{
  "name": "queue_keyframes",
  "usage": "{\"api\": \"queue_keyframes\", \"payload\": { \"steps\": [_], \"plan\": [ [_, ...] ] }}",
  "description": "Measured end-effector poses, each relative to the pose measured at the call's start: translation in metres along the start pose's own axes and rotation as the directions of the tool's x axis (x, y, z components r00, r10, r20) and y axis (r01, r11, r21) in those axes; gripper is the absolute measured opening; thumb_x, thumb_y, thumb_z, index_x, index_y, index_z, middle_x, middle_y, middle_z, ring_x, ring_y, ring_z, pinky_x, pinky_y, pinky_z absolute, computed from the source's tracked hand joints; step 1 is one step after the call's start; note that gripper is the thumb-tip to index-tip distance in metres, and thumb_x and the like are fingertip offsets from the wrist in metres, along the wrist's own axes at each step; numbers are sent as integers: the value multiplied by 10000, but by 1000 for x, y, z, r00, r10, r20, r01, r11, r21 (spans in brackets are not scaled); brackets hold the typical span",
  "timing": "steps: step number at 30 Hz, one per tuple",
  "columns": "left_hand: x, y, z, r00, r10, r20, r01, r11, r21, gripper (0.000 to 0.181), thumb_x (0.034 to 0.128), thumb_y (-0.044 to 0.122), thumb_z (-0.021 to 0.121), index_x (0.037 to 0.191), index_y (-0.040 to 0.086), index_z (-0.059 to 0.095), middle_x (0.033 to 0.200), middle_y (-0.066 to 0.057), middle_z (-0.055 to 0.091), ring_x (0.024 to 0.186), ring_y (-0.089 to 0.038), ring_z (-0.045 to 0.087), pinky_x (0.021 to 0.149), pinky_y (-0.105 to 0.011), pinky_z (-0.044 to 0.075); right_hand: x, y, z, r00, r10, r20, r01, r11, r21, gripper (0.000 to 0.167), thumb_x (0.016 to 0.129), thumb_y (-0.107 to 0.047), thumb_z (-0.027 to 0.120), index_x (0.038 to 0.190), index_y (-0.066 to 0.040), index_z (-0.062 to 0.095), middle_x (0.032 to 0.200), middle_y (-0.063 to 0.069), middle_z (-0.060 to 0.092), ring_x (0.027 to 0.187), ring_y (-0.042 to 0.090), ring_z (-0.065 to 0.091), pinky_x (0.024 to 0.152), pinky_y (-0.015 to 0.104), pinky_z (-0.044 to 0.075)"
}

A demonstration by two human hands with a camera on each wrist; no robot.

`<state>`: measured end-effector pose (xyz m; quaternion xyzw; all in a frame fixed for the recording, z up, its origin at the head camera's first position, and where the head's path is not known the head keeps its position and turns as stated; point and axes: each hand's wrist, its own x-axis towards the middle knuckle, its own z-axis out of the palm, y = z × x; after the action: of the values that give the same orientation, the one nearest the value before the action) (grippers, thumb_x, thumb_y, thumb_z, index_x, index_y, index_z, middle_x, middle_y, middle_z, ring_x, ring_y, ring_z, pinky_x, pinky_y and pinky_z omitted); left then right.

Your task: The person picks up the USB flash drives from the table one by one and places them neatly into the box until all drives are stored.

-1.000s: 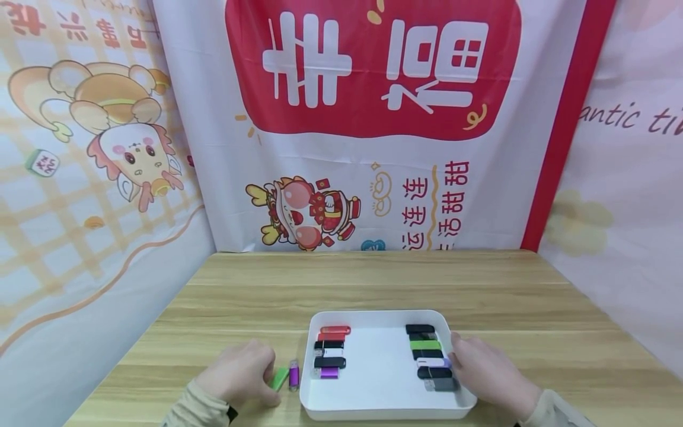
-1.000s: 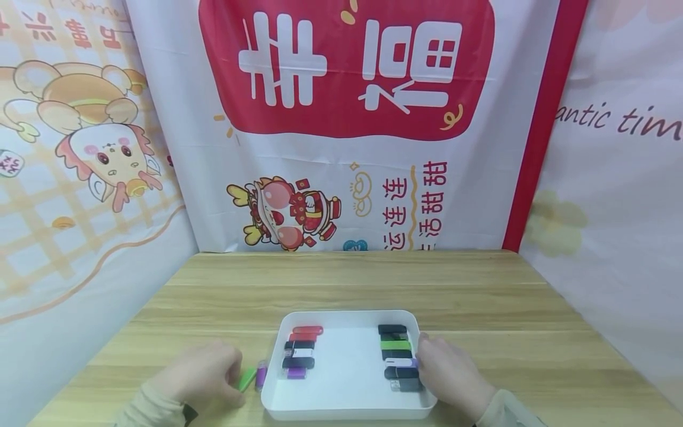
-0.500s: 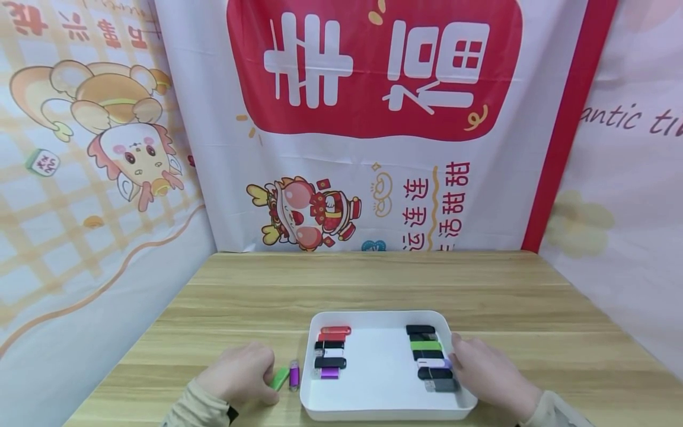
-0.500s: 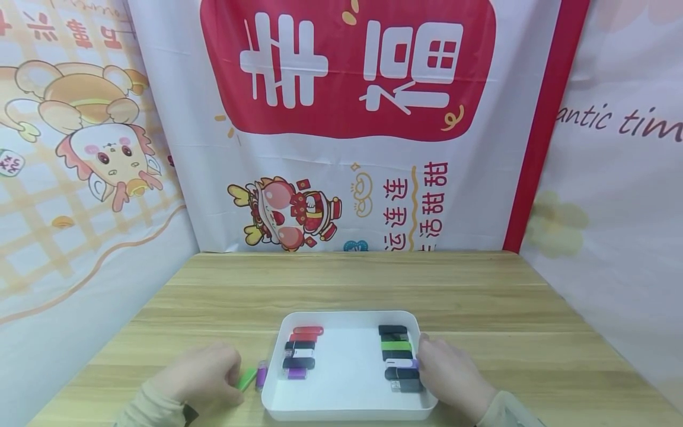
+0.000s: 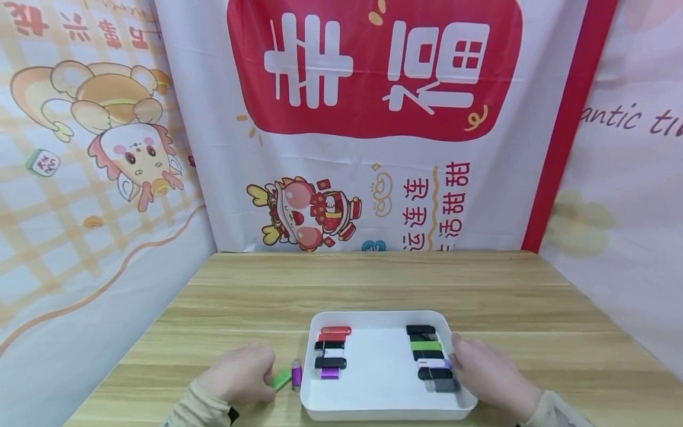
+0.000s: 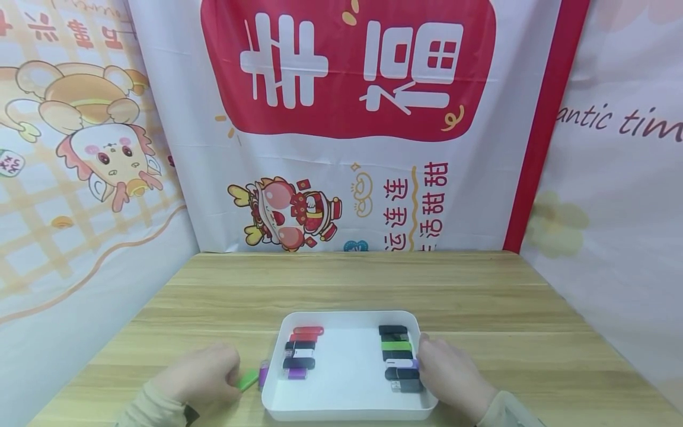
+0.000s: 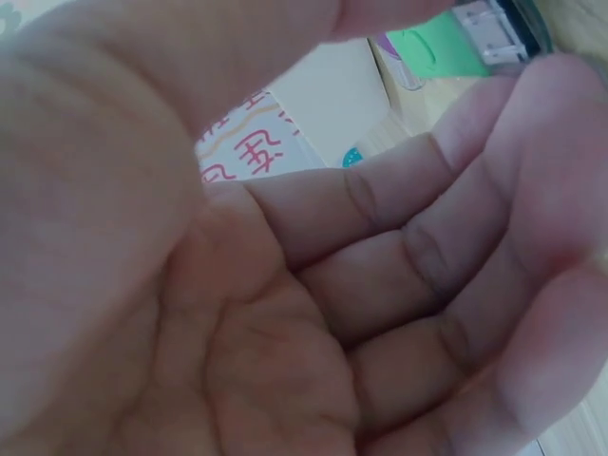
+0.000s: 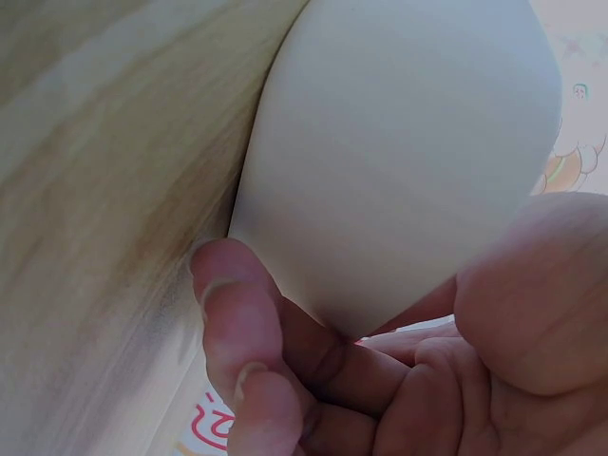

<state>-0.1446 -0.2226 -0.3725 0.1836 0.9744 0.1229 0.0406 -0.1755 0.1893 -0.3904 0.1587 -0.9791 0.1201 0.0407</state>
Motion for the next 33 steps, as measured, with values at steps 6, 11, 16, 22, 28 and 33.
{"api": "queue_keyframes", "payload": {
  "steps": [6, 11, 16, 22, 28, 33],
  "plan": [
    [-1, 1, 0, 1000, 2, -5, -2, 1000, 22, 327, 664, 144, 794, 624, 165, 471, 539, 78, 429, 469, -75, 359, 433, -261, 321, 0, 0, 0, 1000, 1, -3, -1, 1000, -6, 445, 897, -76, 658, 1232, 188, 531, 835, 147, 638, 629, 178, 509, 522, 354, 461],
    [0, -2, 1, 999, 38, 15, -37, 999, -29, 323, 690, 101, 771, 600, 164, 467, 505, 96, 397, 441, -52, 334, 415, -226, 295, 0, 0, 0, 1000, 2, -4, -2, 1000, -3, 447, 896, -73, 659, 1233, 190, 529, 839, 147, 633, 637, 183, 510, 522, 354, 458],
    [1, -4, 2, 997, 69, 31, -67, 996, -51, 320, 710, 85, 750, 584, 172, 468, 500, 112, 374, 435, -32, 316, 407, -209, 290, 1, 2, 0, 1000, -4, 2, 4, 1000, -4, 423, 900, -75, 651, 1222, 177, 539, 821, 130, 625, 641, 188, 505, 539, 376, 465],
    [2, -7, 2, 997, 65, 46, -61, 995, -80, 316, 763, 101, 759, 618, 168, 487, 529, 99, 401, 458, -39, 355, 423, -223, 345, 1, 2, 1, 1000, -2, 13, 2, 1000, -1, 424, 906, -72, 643, 1226, 183, 535, 860, 154, 641, 651, 198, 513, 547, 385, 471],
    [4, -8, 1, 996, 65, 54, -59, 993, -104, 328, 792, 96, 730, 591, 163, 480, 520, 101, 379, 447, -30, 352, 409, -209, 334, 0, 1, 1, 1000, 0, 15, 0, 1000, 4, 439, 907, -71, 644, 1237, 192, 523, 876, 166, 646, 651, 197, 516, 555, 381, 476],
    [5, -10, -3, 995, 100, 16, -98, 990, -106, 311, 817, 97, 701, 591, 166, 498, 525, 94, 416, 448, -28, 383, 397, -219, 351, 1, 1, 1, 1000, 4, 18, -4, 1000, 10, 451, 910, -73, 647, 1248, 194, 514, 880, 163, 646, 653, 195, 521, 559, 376, 478]
  ]
}}
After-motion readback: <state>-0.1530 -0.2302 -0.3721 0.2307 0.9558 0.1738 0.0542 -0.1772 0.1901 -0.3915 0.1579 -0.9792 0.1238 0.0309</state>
